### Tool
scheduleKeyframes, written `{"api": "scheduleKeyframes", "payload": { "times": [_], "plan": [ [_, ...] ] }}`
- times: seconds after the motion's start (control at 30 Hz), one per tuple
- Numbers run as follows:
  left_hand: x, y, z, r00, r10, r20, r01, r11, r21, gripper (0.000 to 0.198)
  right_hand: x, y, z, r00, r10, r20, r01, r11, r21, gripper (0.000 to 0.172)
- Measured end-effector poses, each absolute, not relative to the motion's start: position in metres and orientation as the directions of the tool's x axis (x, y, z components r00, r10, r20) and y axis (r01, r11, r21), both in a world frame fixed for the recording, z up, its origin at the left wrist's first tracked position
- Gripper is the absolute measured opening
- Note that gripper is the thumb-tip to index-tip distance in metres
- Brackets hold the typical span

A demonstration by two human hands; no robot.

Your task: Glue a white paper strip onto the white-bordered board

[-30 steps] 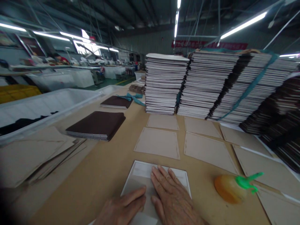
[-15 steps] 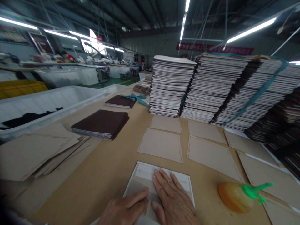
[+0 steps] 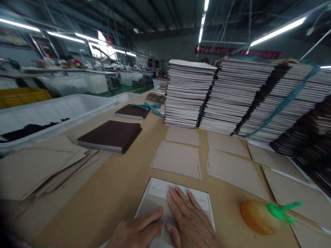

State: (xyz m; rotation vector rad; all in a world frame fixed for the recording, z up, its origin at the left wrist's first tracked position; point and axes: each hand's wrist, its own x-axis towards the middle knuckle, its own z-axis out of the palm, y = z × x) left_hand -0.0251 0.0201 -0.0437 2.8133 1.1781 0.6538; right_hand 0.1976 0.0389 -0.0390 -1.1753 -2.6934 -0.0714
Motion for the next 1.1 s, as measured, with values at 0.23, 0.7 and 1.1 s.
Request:
{"api": "scheduleKeyframes", "payload": {
  "times": [0.23,0.7,1.1],
  "plan": [
    [-0.028,0.018,-0.029,0.65,0.717,0.252,0.676,-0.697,0.237,0.017,0.19,0.04,-0.045,-0.66,0.701,0.269,0.714,0.697,-0.066,0.078],
    [-0.007,0.023,0.011,0.307,0.939,-0.153,0.952,-0.303,0.046,0.065,0.187,0.023,0.006,-0.541,0.841,0.008,0.82,0.529,-0.22,0.069],
    [-0.039,0.031,0.001,0.275,0.956,0.097,0.852,-0.289,0.437,0.044,0.265,-0.026,-0.053,-0.274,0.907,0.321,0.951,0.304,-0.046,0.091]
  ]
}}
